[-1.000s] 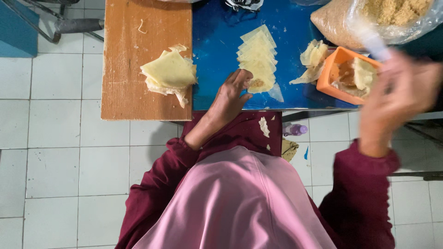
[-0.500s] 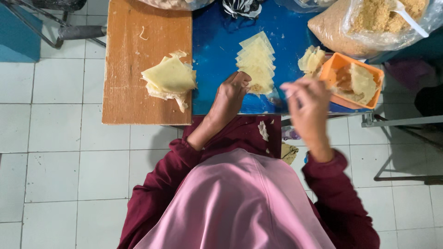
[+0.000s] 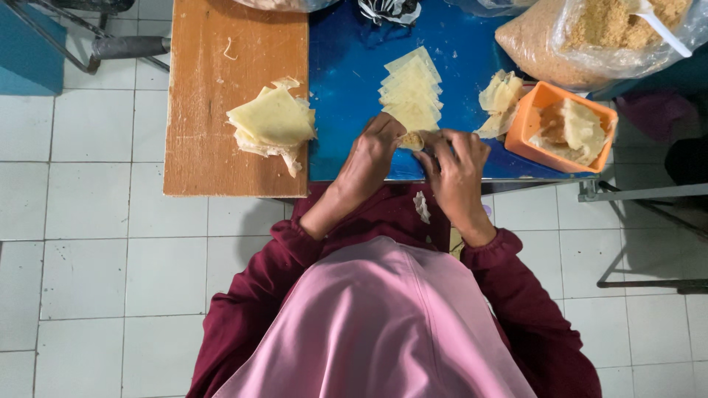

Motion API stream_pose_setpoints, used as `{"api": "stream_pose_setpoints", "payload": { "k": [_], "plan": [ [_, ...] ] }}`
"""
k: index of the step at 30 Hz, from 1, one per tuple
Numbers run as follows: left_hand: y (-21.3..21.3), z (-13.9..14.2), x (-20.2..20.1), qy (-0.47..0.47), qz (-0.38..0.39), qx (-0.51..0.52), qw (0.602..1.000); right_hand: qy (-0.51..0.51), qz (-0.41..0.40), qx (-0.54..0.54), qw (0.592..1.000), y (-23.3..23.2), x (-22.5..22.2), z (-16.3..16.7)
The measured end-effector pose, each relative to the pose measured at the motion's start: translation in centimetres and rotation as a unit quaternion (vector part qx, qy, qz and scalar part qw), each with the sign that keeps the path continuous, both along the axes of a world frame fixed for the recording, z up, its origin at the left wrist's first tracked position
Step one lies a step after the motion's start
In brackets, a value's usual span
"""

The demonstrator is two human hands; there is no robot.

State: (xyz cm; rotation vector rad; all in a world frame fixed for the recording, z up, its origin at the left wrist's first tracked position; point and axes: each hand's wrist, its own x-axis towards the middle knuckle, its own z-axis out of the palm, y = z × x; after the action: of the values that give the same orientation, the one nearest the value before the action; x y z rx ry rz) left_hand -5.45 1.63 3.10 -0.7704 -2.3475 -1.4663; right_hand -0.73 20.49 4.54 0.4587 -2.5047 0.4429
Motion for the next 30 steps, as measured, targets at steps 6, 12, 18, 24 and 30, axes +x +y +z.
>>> {"api": "stream_pose_setpoints", "payload": {
  "k": [6,12,18,24,30],
  "plan": [
    [-0.2,0.5,0.2,0.041,-0.032,-0.028,0.998,0.006,0.031,0.044,0.999,0.7,-1.1,-0.4],
    [0.2,1.1,-1.0,0.04,0.012,-0.073,0.996,-0.126,0.066,-0.068,0.988,1.8,-4.1,0.5],
    [0.6,1.4,-2.1,0.03,-0.004,-0.057,0.998,-0.154,0.089,-0.154,0.972,1.0,-4.8,1.3],
    [0.4,1.7,-1.6,0.0,-0.023,-0.054,0.998,-0.116,0.108,-0.072,0.985,0.5,-3.8,1.9],
    [0.0,2.0,-1.7,0.004,-0.056,-0.036,0.998,-0.091,0.157,-0.055,0.982,0.8,-4.1,2.4]
  ]
}}
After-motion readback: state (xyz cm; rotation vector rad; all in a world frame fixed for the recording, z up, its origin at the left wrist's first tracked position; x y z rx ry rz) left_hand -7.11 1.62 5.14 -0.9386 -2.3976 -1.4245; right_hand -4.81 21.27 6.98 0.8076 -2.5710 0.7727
